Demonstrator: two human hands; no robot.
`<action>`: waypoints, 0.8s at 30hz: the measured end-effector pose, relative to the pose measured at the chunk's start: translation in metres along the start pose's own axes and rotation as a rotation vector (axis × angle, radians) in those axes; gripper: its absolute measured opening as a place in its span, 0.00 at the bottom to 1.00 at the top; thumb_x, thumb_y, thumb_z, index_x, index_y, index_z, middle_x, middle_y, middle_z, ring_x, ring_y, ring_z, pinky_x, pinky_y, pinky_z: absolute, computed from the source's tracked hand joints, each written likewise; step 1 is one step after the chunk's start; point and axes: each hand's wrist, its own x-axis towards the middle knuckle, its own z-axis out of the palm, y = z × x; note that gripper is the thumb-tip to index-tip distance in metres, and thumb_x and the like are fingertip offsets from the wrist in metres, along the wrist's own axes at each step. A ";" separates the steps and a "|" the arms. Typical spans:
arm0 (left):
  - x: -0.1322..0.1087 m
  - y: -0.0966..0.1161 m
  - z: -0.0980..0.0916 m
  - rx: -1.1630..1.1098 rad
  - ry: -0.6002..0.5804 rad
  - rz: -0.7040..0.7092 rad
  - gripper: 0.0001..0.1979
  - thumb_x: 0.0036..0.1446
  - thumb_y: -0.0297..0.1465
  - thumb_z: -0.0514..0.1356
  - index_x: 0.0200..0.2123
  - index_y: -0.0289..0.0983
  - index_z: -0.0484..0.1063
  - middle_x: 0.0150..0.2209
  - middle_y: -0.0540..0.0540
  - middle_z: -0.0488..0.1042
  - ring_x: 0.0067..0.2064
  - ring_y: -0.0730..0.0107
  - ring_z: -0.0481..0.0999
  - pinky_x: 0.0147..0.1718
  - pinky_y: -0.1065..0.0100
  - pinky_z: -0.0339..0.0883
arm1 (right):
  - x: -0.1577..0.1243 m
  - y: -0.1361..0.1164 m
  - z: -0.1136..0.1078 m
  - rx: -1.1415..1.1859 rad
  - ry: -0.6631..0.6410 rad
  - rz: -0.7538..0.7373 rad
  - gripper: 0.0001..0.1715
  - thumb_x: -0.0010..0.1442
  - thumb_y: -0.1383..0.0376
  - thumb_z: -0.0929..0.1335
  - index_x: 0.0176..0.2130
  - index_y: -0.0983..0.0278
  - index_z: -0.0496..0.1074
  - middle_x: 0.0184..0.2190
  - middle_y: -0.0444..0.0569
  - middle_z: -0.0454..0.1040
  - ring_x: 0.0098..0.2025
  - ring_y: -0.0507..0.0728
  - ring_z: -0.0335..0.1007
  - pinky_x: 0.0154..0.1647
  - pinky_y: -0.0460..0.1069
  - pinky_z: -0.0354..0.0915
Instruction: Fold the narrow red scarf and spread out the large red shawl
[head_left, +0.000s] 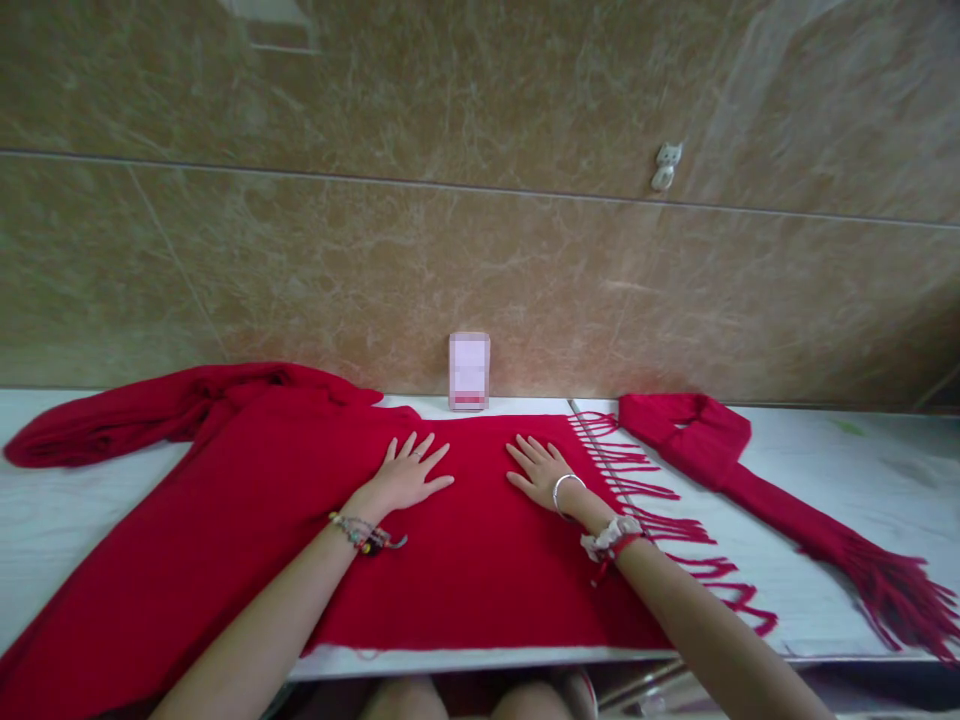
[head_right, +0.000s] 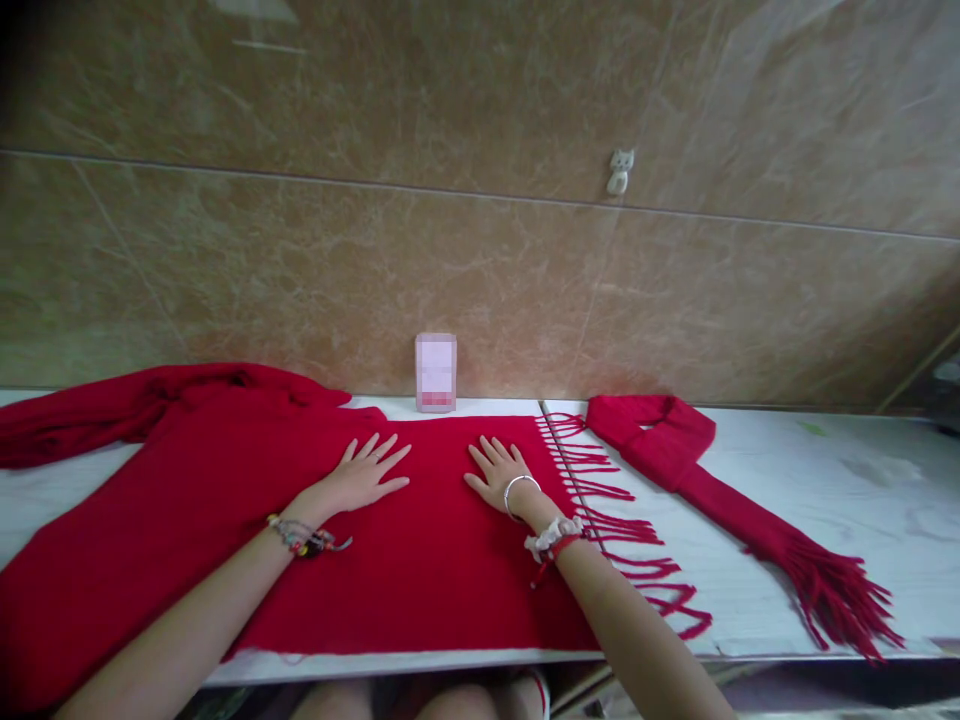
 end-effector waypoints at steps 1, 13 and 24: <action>0.001 0.001 -0.001 -0.008 -0.012 -0.004 0.33 0.56 0.51 0.44 0.62 0.44 0.48 0.64 0.42 0.43 0.64 0.48 0.38 0.56 0.44 0.36 | 0.000 0.001 0.001 -0.002 0.004 -0.013 0.34 0.62 0.50 0.52 0.62 0.61 0.50 0.63 0.53 0.46 0.64 0.62 0.40 0.60 0.61 0.42; 0.021 -0.041 -0.030 -0.017 0.141 -0.301 0.32 0.59 0.48 0.41 0.63 0.42 0.43 0.64 0.40 0.45 0.63 0.45 0.44 0.54 0.44 0.45 | 0.012 0.007 0.005 0.117 0.008 -0.028 0.35 0.60 0.49 0.55 0.61 0.61 0.52 0.63 0.54 0.47 0.64 0.65 0.40 0.59 0.66 0.43; 0.034 -0.053 -0.002 0.000 0.179 -0.255 0.33 0.57 0.50 0.41 0.62 0.42 0.46 0.64 0.43 0.47 0.63 0.48 0.42 0.55 0.41 0.40 | 0.023 -0.047 -0.008 0.117 -0.063 -0.132 0.37 0.59 0.47 0.56 0.62 0.60 0.49 0.64 0.53 0.44 0.64 0.65 0.35 0.60 0.66 0.38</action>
